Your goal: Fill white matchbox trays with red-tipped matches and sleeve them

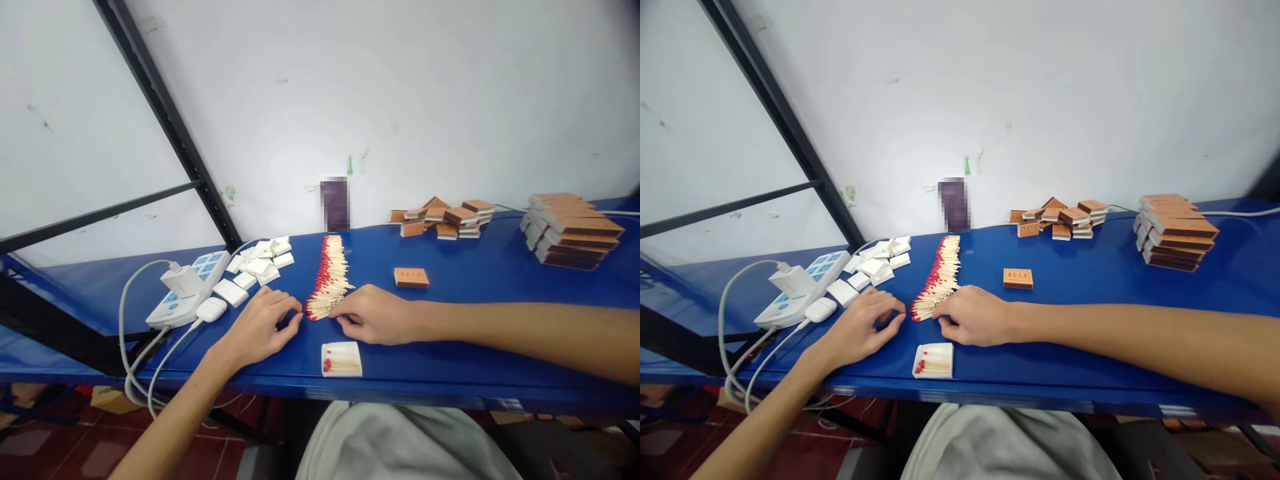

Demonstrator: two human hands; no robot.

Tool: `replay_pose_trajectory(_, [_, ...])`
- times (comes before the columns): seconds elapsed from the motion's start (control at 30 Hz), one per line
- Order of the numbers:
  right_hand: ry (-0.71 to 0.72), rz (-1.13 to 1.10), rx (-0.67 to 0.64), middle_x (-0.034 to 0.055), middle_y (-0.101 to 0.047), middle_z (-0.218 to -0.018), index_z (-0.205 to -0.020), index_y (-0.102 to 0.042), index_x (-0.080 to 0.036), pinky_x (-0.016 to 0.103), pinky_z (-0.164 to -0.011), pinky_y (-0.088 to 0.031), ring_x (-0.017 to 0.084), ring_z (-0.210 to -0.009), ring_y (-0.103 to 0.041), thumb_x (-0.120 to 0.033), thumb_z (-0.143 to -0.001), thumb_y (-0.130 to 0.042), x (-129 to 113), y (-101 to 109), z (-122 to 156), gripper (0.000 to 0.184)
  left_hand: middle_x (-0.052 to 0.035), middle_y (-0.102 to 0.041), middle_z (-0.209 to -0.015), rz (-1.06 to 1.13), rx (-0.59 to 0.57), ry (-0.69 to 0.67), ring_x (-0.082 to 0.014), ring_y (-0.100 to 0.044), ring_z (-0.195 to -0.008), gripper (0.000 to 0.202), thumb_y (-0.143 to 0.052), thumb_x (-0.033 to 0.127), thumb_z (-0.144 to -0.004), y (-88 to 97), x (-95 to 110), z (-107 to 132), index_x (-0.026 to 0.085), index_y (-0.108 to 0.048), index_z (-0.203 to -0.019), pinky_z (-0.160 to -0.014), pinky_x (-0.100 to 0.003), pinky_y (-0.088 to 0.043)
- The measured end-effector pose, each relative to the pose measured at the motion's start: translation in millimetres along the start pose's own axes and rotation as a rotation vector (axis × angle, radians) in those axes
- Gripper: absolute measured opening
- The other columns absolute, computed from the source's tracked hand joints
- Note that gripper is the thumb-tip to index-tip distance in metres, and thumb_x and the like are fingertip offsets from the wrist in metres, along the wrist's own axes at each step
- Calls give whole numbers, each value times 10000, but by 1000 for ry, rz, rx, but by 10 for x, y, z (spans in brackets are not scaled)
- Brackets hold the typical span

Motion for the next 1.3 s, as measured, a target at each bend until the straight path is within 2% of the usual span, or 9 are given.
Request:
replay_pose_trajectory(0.17, [-11, 27, -7, 28, -666, -715, -926, -709, -159, 234, -613, -359, 130, -602, -530, -146, -861, -502, -12, 9, -2, 218, 36, -546, -632, 16, 26, 12, -149, -526, -598, 154, -489, 213, -945, -42, 142, 51, 196, -642, -949, -718, -320, -390])
replay_pose_trajectory(0.3, [8, 28, -22, 32, -671, -723, -851, -694, -159, 240, -634, -362, 134, -626, -540, -145, -863, -498, -20, 18, -10, 196, 31, -551, -695, 121, 8, 59, -130, -516, -594, 149, -492, 205, -949, -73, 118, 54, 202, -633, -998, -625, -261, -393])
replay_pose_trajectory(0.47, [50, -29, -6, 26, -677, -726, -919, -712, -153, 240, -637, -372, 136, -634, -552, -155, -864, -511, -13, 11, -5, 208, 29, -531, -722, 186, -3, 117, -123, -495, -613, 138, -513, 231, -959, -75, 105, 90, 209, -640, -1009, -588, -239, -377])
replay_pose_trajectory(0.63, [33, -3, -11, 15, -645, -676, -860, -700, -155, 238, -623, -367, 131, -607, -532, -151, -866, -501, -21, 7, -4, 198, 58, -429, -606, 196, 193, 257, -121, -429, -542, 165, -504, 296, -984, -24, 207, 164, 210, -643, -965, -573, -251, -360])
replay_pose_trajectory(0.73, [48, -2, -6, 21, -658, -699, -905, -708, -149, 237, -615, -361, 128, -604, -526, -134, -862, -496, -43, 17, 0, 217, 46, -474, -607, 132, 220, 272, -130, -442, -563, 194, -494, 304, -982, -26, 284, 172, 203, -632, -890, -612, -272, -369])
replay_pose_trajectory(0.87, [31, 22, 44, 19, -671, -717, -1040, -708, -160, 243, -603, -341, 128, -593, -525, -155, -885, -481, -57, 41, 7, 274, 41, -455, -620, 154, 210, 298, -122, -426, -574, 321, -450, 298, -987, -19, 273, 182, 196, -469, -683, -592, -270, -335])
replay_pose_trajectory(1.0, [20, 54, 27, 30, -680, -737, -979, -714, -155, 252, -607, -328, 131, -610, -534, -159, -889, -479, -62, 36, 3, 251, 57, -346, -593, 265, 233, 345, -107, -347, -539, 374, -451, 301, -989, -22, 216, 250, 205, -338, -646, -527, -260, -262])
replay_pose_trajectory(1.17, [27, 58, 11, 39, -692, -777, -982, -708, -154, 255, -624, -334, 139, -651, -552, -179, -907, -468, -44, 30, 0, 252, 63, -231, -565, 281, 371, 272, -101, -246, -497, 440, -496, 232, -965, 11, 236, 337, 204, -247, -603, -507, -281, -205])
replay_pose_trajectory(1.3, [32, 40, -1, 29, -673, -752, -894, -685, -156, 248, -620, -336, 130, -636, -535, -167, -907, -460, -41, 32, 1, 226, 48, -339, -573, 185, 406, 138, -111, -345, -536, 394, -540, 167, -916, 58, 308, 310, 194, -333, -582, -559, -285, -261])
Point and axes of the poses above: each hand's wrist, its own z-axis away from the middle knuckle, its own y-axis out of the back of the hand, x = y × z, the point moved 4 cm from there along -z, towards the middle knuckle
